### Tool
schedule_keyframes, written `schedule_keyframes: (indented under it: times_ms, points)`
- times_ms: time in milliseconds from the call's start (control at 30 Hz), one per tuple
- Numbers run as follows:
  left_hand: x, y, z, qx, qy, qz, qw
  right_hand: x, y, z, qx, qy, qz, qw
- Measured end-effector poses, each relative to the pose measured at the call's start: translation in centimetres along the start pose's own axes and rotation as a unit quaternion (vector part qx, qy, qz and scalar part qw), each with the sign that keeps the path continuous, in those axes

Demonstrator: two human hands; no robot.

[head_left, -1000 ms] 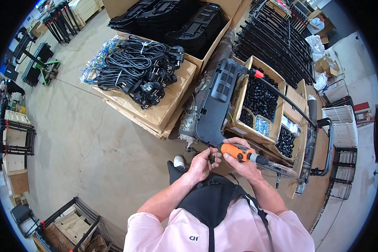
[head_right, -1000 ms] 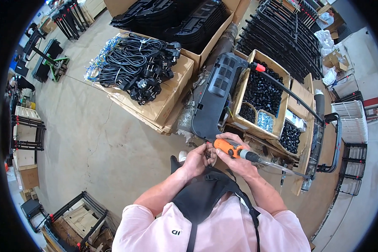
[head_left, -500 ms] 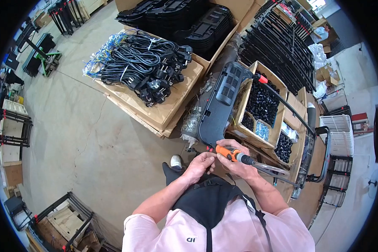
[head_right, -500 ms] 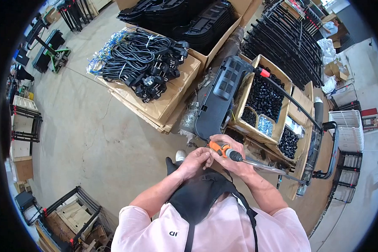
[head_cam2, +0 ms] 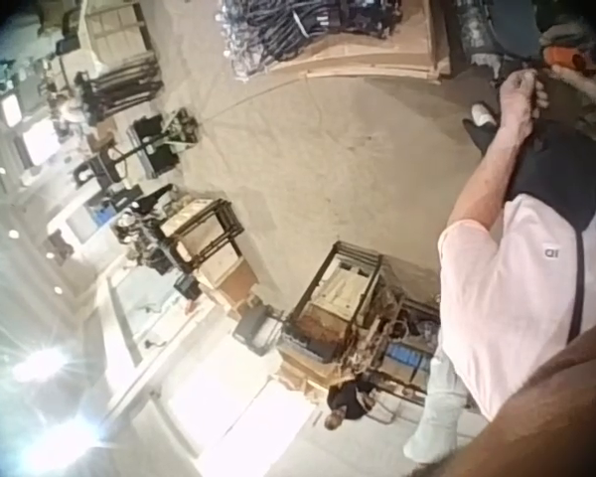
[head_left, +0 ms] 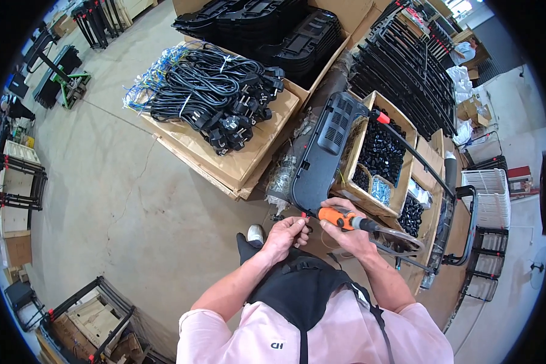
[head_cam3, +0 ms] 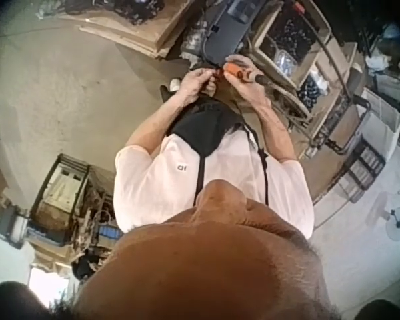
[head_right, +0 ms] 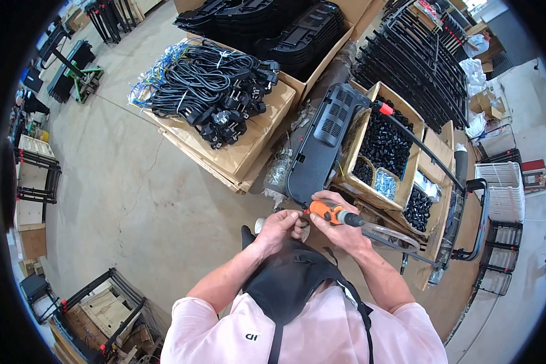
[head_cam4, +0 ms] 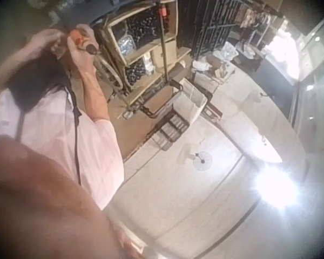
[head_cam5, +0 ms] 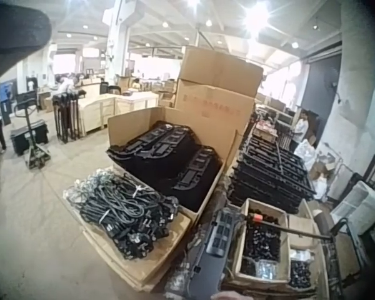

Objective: Assemble a plastic housing onto a blower tube using screws and an electric screwdriver.

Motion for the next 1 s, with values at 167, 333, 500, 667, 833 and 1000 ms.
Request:
schedule_keyframes:
  times_ms: [167,333,500,667,833,1000]
  points:
    - [-0.6,-0.3,1.6,-0.021,0.017,-0.068,0.997,0.2,1.3,-0.4,-0.065,0.022,0.11,0.992]
    - [-2.8,-1.5,3.1,-0.024,0.02,-0.195,0.98,0.6,1.4,0.4,-0.082,0.045,0.171,0.981]
    - [-3.9,-2.1,3.9,-0.01,0.027,-0.216,0.976,1.0,1.9,1.1,-0.093,0.066,0.154,0.981]
    - [-4.7,-2.5,4.4,0.02,0.03,-0.253,0.967,1.1,2.1,1.8,-0.097,0.025,0.138,0.985]
    - [-5.3,-2.9,4.5,0.028,0.046,-0.269,0.962,1.2,2.1,2.7,-0.09,0.037,0.124,0.988]
    - [-5.6,-3.7,4.9,0.024,0.021,-0.2,0.979,1.9,1.3,4.6,-0.088,0.034,0.117,0.989]
Point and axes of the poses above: each hand's wrist, its own z-axis towards the middle knuckle, its own y-axis out of the back of the hand, x = y × z, the point moved 5 cm from there along z, towards the middle knuckle, and after that the axes turned 5 degrees about y, right-handed, at the moved point
